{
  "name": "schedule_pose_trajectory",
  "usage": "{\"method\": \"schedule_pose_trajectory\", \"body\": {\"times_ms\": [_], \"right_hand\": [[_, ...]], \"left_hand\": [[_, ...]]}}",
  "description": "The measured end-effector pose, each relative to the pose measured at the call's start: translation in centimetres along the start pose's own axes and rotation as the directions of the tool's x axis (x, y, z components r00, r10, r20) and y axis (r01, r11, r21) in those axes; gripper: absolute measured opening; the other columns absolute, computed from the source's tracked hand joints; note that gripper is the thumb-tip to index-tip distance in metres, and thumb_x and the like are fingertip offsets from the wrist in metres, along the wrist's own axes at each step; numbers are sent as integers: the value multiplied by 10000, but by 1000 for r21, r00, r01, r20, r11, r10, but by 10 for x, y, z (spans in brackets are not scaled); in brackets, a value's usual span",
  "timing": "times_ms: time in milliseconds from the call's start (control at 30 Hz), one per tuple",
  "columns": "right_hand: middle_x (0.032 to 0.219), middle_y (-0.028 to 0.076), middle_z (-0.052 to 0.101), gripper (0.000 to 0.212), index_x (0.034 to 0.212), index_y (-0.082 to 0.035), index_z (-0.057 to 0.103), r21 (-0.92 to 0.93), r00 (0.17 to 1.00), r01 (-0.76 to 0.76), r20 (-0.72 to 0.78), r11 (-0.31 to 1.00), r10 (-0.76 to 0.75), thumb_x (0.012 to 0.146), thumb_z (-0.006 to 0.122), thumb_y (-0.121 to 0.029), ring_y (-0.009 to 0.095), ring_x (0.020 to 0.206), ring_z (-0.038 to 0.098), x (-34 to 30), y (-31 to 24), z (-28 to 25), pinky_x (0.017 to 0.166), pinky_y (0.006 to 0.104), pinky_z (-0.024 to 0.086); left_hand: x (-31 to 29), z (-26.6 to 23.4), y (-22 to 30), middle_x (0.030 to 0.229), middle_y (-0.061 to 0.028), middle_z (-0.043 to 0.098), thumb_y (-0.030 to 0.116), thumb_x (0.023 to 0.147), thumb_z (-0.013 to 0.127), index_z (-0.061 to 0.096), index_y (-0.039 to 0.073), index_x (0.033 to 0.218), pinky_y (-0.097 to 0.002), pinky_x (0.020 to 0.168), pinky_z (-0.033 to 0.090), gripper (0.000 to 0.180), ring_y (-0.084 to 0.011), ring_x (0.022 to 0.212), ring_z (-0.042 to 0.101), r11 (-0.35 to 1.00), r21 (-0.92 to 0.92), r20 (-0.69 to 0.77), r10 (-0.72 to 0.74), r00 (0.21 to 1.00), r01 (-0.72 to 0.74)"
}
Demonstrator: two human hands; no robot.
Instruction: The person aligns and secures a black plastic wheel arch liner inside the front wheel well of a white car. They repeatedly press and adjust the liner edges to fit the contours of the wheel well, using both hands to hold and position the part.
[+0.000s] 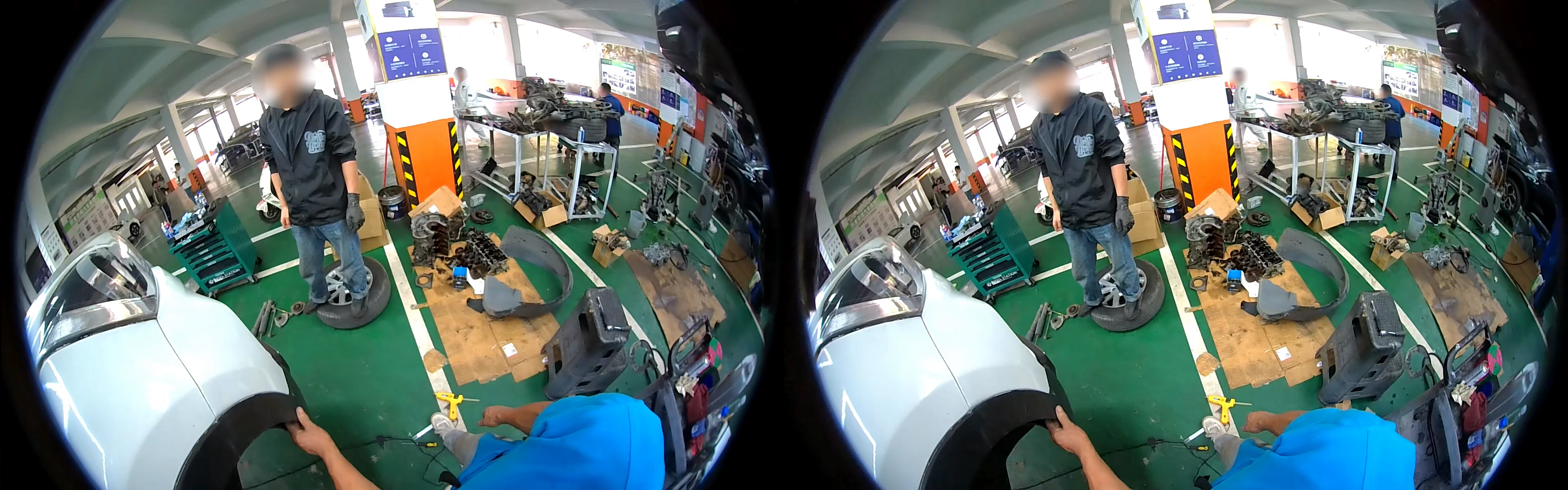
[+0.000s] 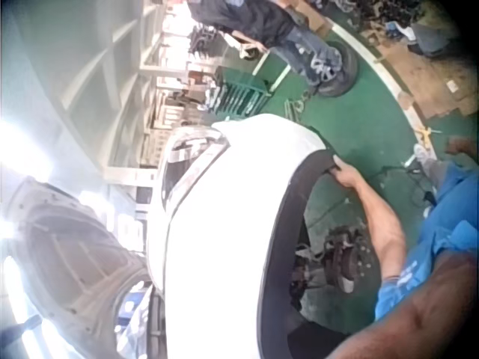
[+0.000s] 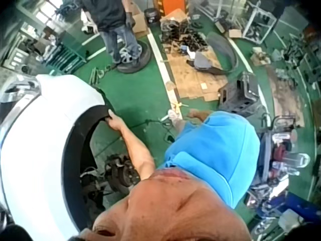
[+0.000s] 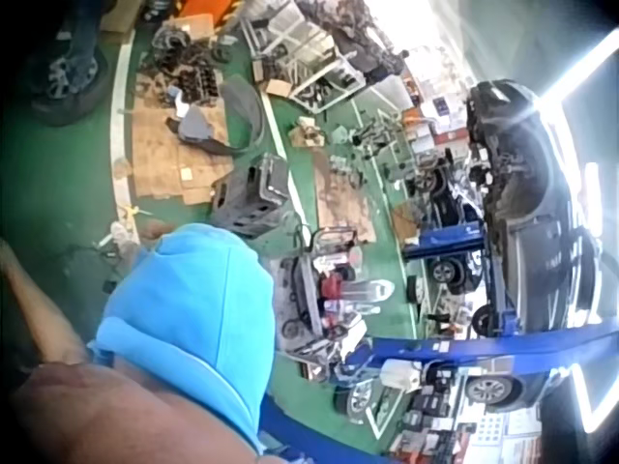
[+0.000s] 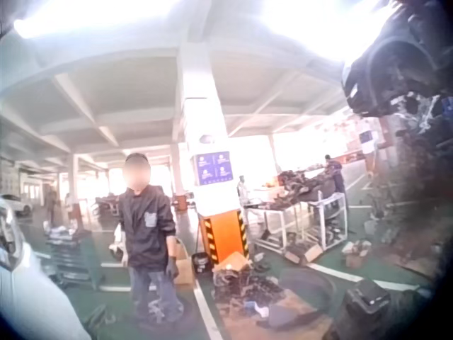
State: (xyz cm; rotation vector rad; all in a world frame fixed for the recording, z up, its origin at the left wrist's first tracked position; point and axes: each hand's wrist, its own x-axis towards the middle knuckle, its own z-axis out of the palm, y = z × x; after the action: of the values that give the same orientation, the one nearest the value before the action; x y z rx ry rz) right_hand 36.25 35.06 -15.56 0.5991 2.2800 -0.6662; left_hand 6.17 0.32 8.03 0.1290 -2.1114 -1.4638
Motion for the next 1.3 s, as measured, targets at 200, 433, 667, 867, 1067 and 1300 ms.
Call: {"method": "schedule_pose_trajectory", "body": {"times_ms": [200, 433, 667, 867, 1067, 1300], "right_hand": [[1244, 245, 645, 621, 1136, 6, 704, 25, 999, 36, 4, 999, -36, 948, 491, -546, 416, 1162, 599, -2, -20, -7, 999, 491, 469], [1205, 227, 668, 564, 1166, -30, 697, 46, 988, 155, -8, 987, -154, 936, 530, -517, 396, 1138, 610, 9, -38, -10, 976, 484, 470], [1204, 223, 670, 560, 1157, -33, 704, 11, 991, 134, -21, 991, -134, 931, 538, -518, 394, 1138, 612, 12, -22, -22, 976, 479, 472], [1201, 221, 672, 559, 1149, -34, 709, -28, 995, 98, 4, 995, -98, 930, 542, -520, 393, 1139, 613, 13, -16, -13, 975, 476, 473], [1198, 219, 673, 557, 1141, -36, 713, -53, 997, 74, 32, 996, -72, 928, 546, -523, 392, 1139, 614, 10, -13, -6, 975, 474, 475], [1195, 216, 675, 556, 1131, -37, 719, -106, 992, 118, 50, 987, -113, 926, 550, -526, 392, 1139, 616, 26, -23, -6, 974, 471, 477]], "left_hand": [[1, -4, -6, 1124, -266, 684, 331, 951, 655, 623, -54, 1223, -441, 845, 501, 473, -408, 962, 660, 998, 59, -31, 36, 999, -34], [-2, -4, 6, 1115, -266, 685, 341, 955, 647, 641, -57, 1194, -449, 828, 503, 464, -413, 952, 661, 992, 124, -18, 31, 999, -29], [-4, -3, 17, 1017, -265, 700, 430, 909, 702, 671, -67, 1103, -460, 792, 516, 535, -396, 891, 670, 981, 192, -51, 36, 998, -25], [2, -10, 9, 997, -259, 709, 433, 899, 717, 674, -53, 1117, -463, 776, 522, 535, -401, 872, 677, 981, 195, -72, -11, 997, 24], [-5, 3, 7, 1070, -240, 708, 355, 930, 692, 661, -42, 1189, -453, 810, 510, 475, -409, 923, 670, 992, 123, -50, -8, 999, 15], [-3, -3, 11, 1078, -220, 715, 398, 927, 686, 674, -32, 1188, -449, 799, 513, 503, -399, 924, 675, 984, 158, -79, -70, 994, 82]]}}
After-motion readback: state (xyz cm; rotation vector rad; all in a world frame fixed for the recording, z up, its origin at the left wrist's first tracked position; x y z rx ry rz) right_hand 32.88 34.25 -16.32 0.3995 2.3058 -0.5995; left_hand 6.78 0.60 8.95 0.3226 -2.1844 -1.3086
